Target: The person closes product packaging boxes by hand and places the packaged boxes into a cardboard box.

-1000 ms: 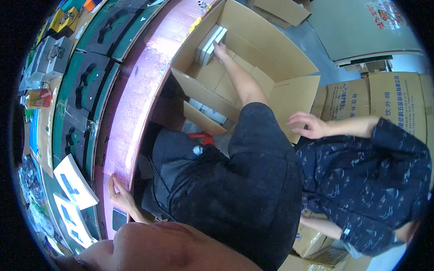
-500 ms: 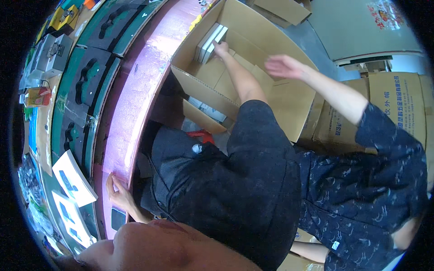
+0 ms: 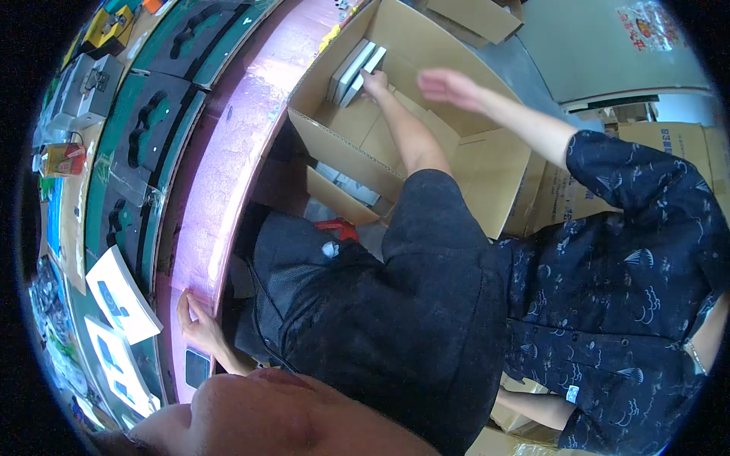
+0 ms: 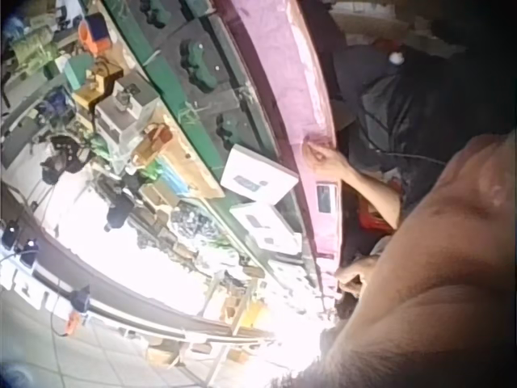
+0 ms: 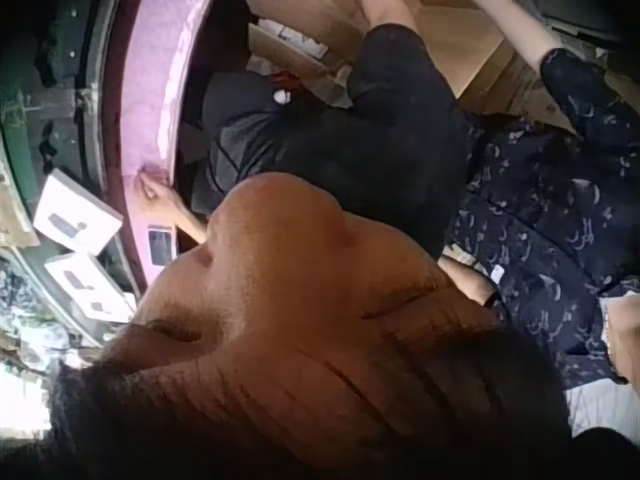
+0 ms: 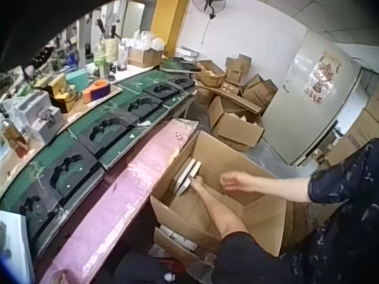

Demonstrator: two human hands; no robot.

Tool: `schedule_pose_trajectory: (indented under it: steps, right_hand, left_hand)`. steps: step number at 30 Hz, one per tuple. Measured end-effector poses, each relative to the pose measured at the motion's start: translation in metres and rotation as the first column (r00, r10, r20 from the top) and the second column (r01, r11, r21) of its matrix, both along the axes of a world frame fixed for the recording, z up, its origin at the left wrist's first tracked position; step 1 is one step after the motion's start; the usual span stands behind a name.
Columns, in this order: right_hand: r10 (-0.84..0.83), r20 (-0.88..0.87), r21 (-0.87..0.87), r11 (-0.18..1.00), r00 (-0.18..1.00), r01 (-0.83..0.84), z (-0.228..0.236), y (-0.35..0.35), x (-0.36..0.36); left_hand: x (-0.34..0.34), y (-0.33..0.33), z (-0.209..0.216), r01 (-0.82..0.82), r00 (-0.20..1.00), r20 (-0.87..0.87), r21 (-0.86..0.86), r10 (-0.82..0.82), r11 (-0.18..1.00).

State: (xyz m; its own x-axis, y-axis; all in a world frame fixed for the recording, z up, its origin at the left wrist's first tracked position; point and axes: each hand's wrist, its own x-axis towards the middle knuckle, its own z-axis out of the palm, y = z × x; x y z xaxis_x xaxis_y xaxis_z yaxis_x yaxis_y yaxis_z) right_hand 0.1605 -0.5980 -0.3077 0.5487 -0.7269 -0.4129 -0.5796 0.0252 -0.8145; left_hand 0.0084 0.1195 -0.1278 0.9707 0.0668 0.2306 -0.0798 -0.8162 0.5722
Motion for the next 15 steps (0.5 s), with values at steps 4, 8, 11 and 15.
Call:
schedule_pose_trajectory:
  steps: [4, 8, 11, 15]
  right_hand:
    - [-0.032, 0.076, 0.082, 0.996, 0.997, 0.026, 0.002, 0.002, 0.004]
    - [0.105, 0.029, 0.075, 0.991, 0.994, -0.107, -0.001, -0.006, 0.006]
    - [0.105, 0.028, 0.139, 0.984, 0.994, -0.108, 0.001, 0.032, 0.017]
    - [0.117, -0.062, -0.013, 0.993, 0.991, -0.118, -0.019, -0.017, 0.011]
  left_hand:
    - [-0.001, -0.001, 0.0, -0.003, 1.0, 0.011, 0.013, 0.003, 1.0]
    - [0.002, -0.007, 0.002, 0.011, 1.0, 0.009, 0.006, -0.011, 1.0]
    - [-0.013, 0.0, 0.003, -0.046, 0.999, -0.006, 0.039, 0.046, 0.998]
    - [0.001, -0.009, 0.002, -0.012, 1.0, 0.018, 0.011, 0.012, 1.0]
